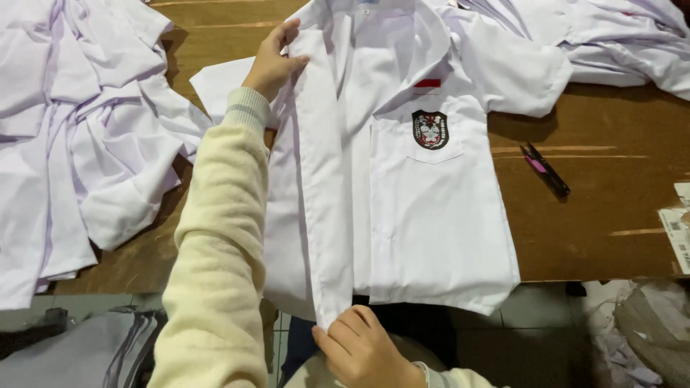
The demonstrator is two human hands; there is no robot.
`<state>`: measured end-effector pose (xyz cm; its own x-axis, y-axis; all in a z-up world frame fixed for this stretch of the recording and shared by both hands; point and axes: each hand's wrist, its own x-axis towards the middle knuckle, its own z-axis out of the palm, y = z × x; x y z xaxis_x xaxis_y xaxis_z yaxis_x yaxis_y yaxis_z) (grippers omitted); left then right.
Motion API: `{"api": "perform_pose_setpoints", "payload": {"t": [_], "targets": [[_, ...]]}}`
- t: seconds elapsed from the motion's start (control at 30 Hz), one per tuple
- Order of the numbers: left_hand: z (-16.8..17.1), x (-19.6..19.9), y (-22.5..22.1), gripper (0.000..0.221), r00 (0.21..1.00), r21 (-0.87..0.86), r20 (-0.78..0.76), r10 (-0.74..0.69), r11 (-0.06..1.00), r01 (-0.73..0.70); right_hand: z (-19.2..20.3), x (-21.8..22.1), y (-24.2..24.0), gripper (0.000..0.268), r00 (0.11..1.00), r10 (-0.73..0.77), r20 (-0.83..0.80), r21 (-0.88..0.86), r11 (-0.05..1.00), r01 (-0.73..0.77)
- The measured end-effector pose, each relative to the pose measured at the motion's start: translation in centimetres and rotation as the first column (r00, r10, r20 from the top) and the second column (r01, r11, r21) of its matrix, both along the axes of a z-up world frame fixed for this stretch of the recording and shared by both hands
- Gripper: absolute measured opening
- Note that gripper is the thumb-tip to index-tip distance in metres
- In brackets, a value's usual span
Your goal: Trimming loose threads from a white shirt using snips and then folding the garment neatly.
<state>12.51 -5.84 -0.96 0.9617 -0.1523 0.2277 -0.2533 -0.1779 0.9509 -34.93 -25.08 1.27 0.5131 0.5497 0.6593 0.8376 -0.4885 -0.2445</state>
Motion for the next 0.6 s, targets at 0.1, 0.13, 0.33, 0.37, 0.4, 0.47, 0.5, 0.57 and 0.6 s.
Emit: {"api": "perform_pose_setpoints", "payload": {"t": [0.1,0.13,0.33,0.37,0.4,0.47,0.5,0.57,0.6], "targets": [[-1.5,-0.4,1.6,0.068,0.999,-0.111,-0.025,-0.023,0.994,0.020,-0.3,0.3,1.7,0.036,1.000,0.002,-0.011,0.021,1.000,-0.002],[-1.3,-0.9,1.7,0.065,0.996,-0.196,-0.084,-0.041,0.980,0.024,-0.6,0.3,1.9,0.034,0.999,0.041,-0.035,0.024,0.999,-0.040],[-1.7,0.1,1.3,0.053,0.996,-0.251,-0.091,-0.015,0.968,-0.008,-1.4,0.6,2.1,0.024,0.981,0.131,-0.143,0.033,0.991,-0.127],[-2.4,0.8,1.1,0.053,1.000,-0.241,-0.020,0.000,0.970,-0.005,-1.4,0.6,2.0,0.025,0.973,0.142,-0.181,0.038,0.990,-0.137],[-2.4,0.7,0.9,0.053,1.000,-0.242,-0.025,0.001,0.970,-0.007,-1.4,0.5,2.0,0.025,0.972,0.142,-0.186,0.037,0.990,-0.138],[-2.1,0.6,0.4,0.053,1.000,-0.224,-0.007,0.026,0.974,-0.026,-1.5,0.5,2.0,0.035,0.971,0.142,-0.193,0.115,0.986,-0.121],[-2.1,0.4,0.3,0.053,1.000,-0.224,-0.009,0.025,0.974,-0.027,-1.5,0.4,1.9,0.035,0.971,0.141,-0.195,0.114,0.986,-0.121],[-1.9,0.3,-0.2,0.053,0.997,-0.176,0.057,0.046,0.984,-0.035,-1.7,0.4,1.5,0.031,0.966,0.176,-0.190,0.164,0.976,-0.146],[-2.0,0.5,-0.3,0.053,0.997,-0.177,0.059,0.044,0.984,-0.033,-1.9,0.4,1.4,0.031,0.967,0.173,-0.188,0.163,0.976,-0.143]]}}
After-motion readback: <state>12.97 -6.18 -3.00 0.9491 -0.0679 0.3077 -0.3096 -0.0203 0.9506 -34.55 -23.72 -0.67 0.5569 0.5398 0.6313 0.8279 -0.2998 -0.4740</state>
